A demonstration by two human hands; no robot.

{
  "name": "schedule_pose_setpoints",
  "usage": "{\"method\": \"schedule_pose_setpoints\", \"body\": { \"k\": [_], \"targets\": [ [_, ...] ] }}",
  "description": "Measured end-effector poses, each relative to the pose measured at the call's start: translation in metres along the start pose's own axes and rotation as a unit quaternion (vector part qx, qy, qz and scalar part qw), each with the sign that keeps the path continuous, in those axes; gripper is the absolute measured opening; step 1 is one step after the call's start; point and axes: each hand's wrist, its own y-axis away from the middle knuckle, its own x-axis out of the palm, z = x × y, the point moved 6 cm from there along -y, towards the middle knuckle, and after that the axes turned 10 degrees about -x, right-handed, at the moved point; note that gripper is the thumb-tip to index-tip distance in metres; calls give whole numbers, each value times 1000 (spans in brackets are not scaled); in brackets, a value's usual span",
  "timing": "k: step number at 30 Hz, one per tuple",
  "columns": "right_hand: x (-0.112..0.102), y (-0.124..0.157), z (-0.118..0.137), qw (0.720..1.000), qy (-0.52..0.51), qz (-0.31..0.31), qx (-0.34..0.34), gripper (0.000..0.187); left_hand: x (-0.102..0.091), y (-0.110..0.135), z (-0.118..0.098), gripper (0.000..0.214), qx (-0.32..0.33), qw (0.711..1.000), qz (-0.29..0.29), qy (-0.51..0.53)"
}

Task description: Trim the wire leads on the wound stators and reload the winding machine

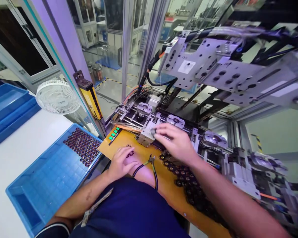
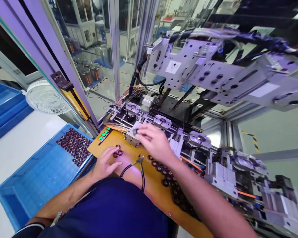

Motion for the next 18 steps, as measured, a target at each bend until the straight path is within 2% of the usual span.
{"method": "schedule_pose_setpoints", "body": {
  "k": [2,4,7,12,18],
  "targets": [
    [0,-42,-34,999,47,-1,-17,14,9,5,28,63,-16,999,-3,-46],
    [8,-77,-66,997,70,12,-21,12,20,9,50,71,-26,996,4,-80],
    [27,-108,-102,994,94,40,-27,13,35,13,68,76,-39,993,14,-110],
    [45,-112,-128,990,114,80,-37,17,42,17,76,74,-59,990,11,-130],
    [46,-105,-134,983,137,115,-38,21,42,17,78,71,-56,990,13,-132]
  ]
}}
